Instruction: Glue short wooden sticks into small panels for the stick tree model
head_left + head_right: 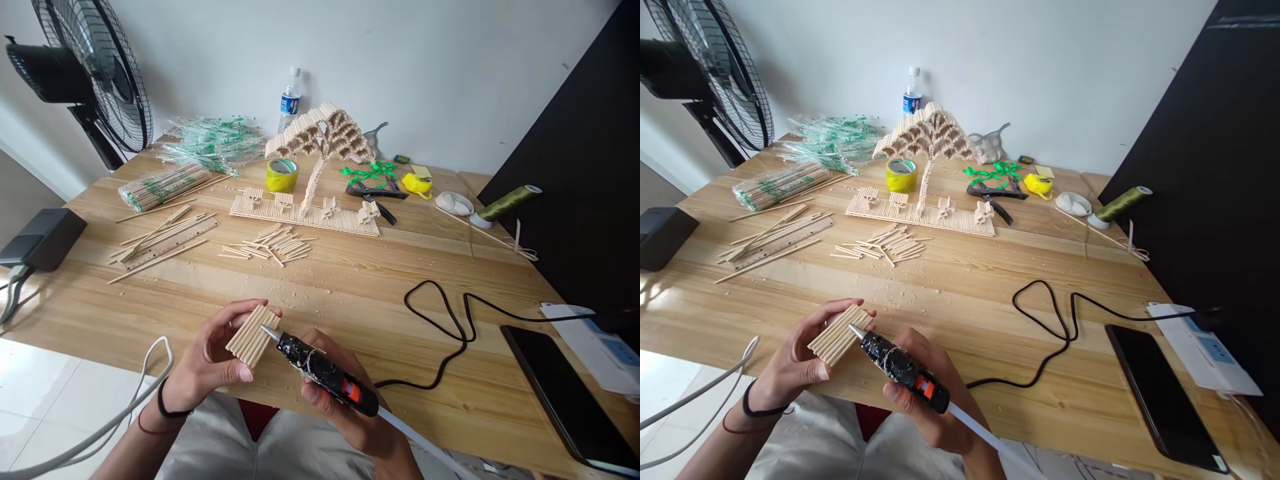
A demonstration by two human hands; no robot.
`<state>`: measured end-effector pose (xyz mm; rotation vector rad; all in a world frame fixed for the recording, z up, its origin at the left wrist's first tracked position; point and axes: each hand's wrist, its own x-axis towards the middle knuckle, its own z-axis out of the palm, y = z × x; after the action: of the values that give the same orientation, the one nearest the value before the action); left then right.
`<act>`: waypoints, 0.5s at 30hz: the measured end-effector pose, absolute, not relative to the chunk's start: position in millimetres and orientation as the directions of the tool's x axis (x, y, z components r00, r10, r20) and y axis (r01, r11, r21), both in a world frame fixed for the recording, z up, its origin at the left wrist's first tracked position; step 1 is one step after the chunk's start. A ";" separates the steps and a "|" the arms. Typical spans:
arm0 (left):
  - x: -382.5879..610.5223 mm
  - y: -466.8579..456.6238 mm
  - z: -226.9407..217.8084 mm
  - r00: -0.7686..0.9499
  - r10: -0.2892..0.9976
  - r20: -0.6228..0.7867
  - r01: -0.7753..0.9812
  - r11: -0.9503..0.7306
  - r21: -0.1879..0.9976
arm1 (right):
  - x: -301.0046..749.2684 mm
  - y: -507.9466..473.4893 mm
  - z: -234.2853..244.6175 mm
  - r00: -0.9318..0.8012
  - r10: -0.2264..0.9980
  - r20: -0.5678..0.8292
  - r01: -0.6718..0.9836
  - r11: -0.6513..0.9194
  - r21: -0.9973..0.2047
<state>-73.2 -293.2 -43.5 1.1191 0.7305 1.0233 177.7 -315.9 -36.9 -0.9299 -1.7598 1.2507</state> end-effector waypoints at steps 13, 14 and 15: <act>-70.9 -292.7 -40.8 0.350 0.937 0.015 -0.277 0.089 0.957 | 178.5 -318.5 -38.0 -0.444 0.891 0.096 0.252 0.227 -0.941; -70.7 -292.6 -41.2 0.348 0.937 0.011 -0.272 0.090 0.958 | 178.8 -318.7 -38.1 -0.454 0.886 0.093 0.258 0.231 -0.938; -70.3 -292.5 -41.7 0.345 0.939 0.004 -0.265 0.093 0.960 | 179.1 -318.6 -38.3 -0.470 0.878 0.091 0.257 0.234 -0.938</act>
<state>-70.3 -292.5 -41.7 1.1168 0.7753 1.0405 179.1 -318.6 -38.3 -1.0407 -1.8701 1.2421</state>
